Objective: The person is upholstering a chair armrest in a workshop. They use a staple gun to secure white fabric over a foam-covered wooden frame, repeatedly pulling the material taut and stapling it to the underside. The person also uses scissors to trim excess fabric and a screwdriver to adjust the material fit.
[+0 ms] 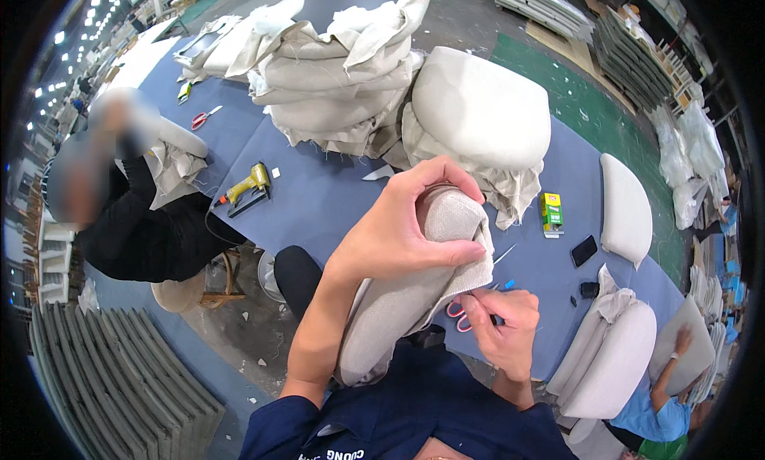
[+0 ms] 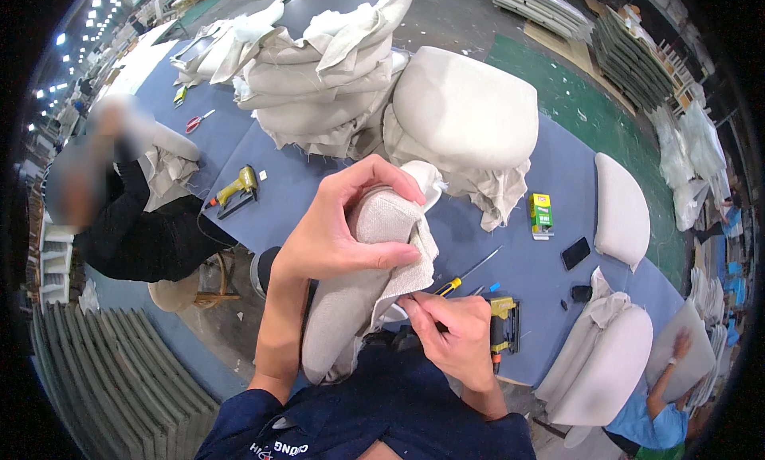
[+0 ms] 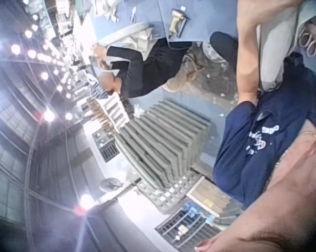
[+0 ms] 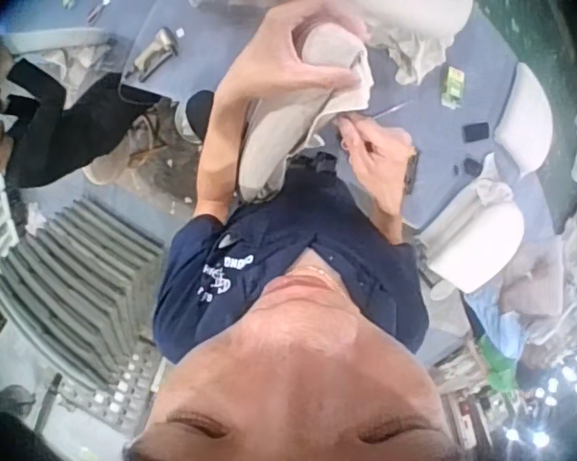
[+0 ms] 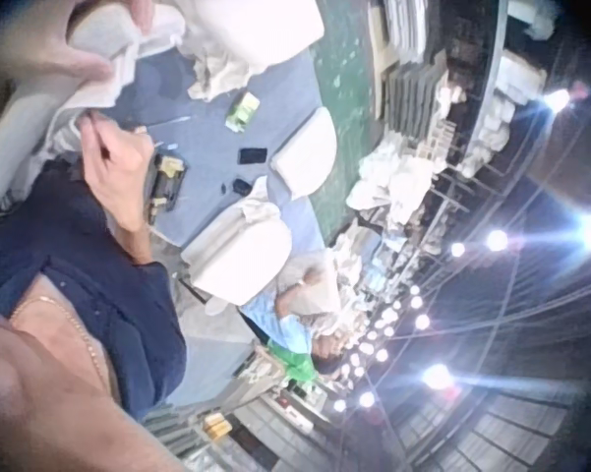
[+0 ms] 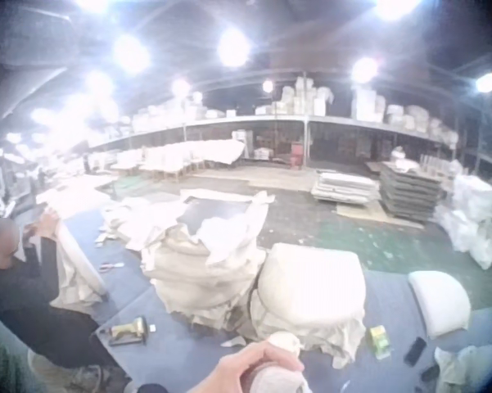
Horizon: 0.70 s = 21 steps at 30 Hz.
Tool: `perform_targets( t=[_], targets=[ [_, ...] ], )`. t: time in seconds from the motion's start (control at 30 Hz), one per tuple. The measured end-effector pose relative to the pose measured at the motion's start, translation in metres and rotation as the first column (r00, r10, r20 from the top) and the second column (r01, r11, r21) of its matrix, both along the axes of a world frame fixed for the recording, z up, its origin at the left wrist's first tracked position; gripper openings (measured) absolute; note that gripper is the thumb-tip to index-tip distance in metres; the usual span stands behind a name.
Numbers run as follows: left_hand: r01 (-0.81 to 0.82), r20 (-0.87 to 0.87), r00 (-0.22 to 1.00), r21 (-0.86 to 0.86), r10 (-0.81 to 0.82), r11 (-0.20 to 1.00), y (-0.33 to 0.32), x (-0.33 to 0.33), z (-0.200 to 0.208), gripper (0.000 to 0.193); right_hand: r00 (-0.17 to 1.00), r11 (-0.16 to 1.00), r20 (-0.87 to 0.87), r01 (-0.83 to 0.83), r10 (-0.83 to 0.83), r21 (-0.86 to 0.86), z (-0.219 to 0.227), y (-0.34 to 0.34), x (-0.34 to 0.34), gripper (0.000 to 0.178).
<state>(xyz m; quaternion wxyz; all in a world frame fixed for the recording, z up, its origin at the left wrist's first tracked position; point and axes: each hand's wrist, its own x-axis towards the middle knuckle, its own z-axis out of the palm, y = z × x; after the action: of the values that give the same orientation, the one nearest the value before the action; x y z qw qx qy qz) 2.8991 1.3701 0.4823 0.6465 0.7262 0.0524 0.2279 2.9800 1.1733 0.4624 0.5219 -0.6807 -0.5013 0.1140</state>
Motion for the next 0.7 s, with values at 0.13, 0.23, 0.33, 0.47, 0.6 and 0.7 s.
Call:
perform_targets(
  t=[0.13,0.23,0.33,0.47,0.6,0.7],
  targets=[
    [0.008,0.015,1.0,-0.009,-0.008,1.0,-0.009,0.004,-0.001,0.048,1.0,1.0,-0.008,0.018,-0.017,0.023,-0.007,-0.003,-0.001,0.014],
    [0.014,0.002,1.0,0.031,-0.014,0.999,-0.006,0.004,0.002,0.047,0.999,1.0,-0.048,0.021,-0.02,0.015,-0.005,-0.001,0.0,0.014],
    [0.029,0.038,0.999,0.023,-0.03,0.999,-0.001,0.0,-0.004,0.045,0.999,0.999,0.012,0.047,-0.047,-0.021,-0.001,0.001,-0.001,0.014],
    [-0.004,0.163,0.987,0.14,-0.019,0.99,0.016,-0.001,-0.004,0.039,0.998,0.988,0.019,0.06,-0.058,-0.145,0.022,0.012,-0.015,0.012],
    [-0.186,0.144,0.975,0.103,0.17,0.977,0.037,-0.036,-0.012,0.061,0.995,0.998,0.073,-0.067,0.068,-0.022,-0.054,0.0,0.009,0.017],
    [-0.596,0.112,0.795,0.323,0.596,0.735,0.011,-0.101,-0.03,0.087,0.982,0.997,-0.186,0.014,-0.028,-0.078,-0.154,0.014,0.02,0.023]
  ],
)
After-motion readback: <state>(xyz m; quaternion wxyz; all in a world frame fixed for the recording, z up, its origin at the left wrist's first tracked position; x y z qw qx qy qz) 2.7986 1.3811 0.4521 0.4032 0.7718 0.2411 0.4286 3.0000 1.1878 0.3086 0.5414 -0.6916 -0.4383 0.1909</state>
